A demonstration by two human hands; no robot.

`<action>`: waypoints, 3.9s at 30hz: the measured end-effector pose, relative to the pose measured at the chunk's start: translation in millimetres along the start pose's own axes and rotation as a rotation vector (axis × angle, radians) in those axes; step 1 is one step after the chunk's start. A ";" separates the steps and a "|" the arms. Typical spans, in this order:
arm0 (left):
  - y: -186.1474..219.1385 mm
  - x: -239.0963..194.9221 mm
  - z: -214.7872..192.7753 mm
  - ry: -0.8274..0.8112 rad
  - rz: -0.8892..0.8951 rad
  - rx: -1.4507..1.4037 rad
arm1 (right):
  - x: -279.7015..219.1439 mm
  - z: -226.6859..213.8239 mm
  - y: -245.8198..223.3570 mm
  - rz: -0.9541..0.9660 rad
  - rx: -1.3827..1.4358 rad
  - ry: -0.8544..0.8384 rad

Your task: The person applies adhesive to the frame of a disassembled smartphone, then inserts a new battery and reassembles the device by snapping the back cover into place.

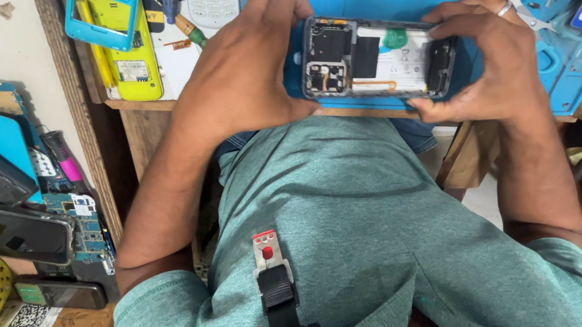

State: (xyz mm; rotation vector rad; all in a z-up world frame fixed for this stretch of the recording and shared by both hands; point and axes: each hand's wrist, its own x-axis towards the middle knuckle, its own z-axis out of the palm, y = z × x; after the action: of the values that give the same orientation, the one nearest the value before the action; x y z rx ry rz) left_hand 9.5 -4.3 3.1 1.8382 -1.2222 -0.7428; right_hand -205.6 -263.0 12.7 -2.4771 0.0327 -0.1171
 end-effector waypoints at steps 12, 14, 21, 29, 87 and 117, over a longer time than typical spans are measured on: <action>-13.7 36.0 62.7 0.114 0.115 -1.089 | -10.9 19.0 12.6 0.382 1.132 0.160; -8.3 47.1 80.4 0.134 0.175 -1.135 | -8.0 24.9 9.3 0.378 1.175 0.167; -2.3 66.3 97.2 0.145 0.112 -1.395 | -1.5 32.1 -9.8 0.439 1.115 0.203; -11.7 62.6 91.8 -0.061 0.019 -1.435 | 19.0 -33.4 -22.3 -0.037 0.117 -0.014; -4.6 70.6 89.7 -0.262 -0.084 -1.372 | 43.9 -12.6 -19.1 -0.230 0.186 -0.163; 9.5 93.0 63.0 0.235 -0.063 -1.544 | 9.6 23.1 -46.0 -0.127 0.039 0.672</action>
State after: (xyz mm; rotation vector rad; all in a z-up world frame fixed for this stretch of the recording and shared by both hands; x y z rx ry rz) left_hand -11.9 -111.2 -25.4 0.6035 -0.1611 -1.0147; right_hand -194.2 -213.1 23.5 -2.2892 0.1556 -0.9841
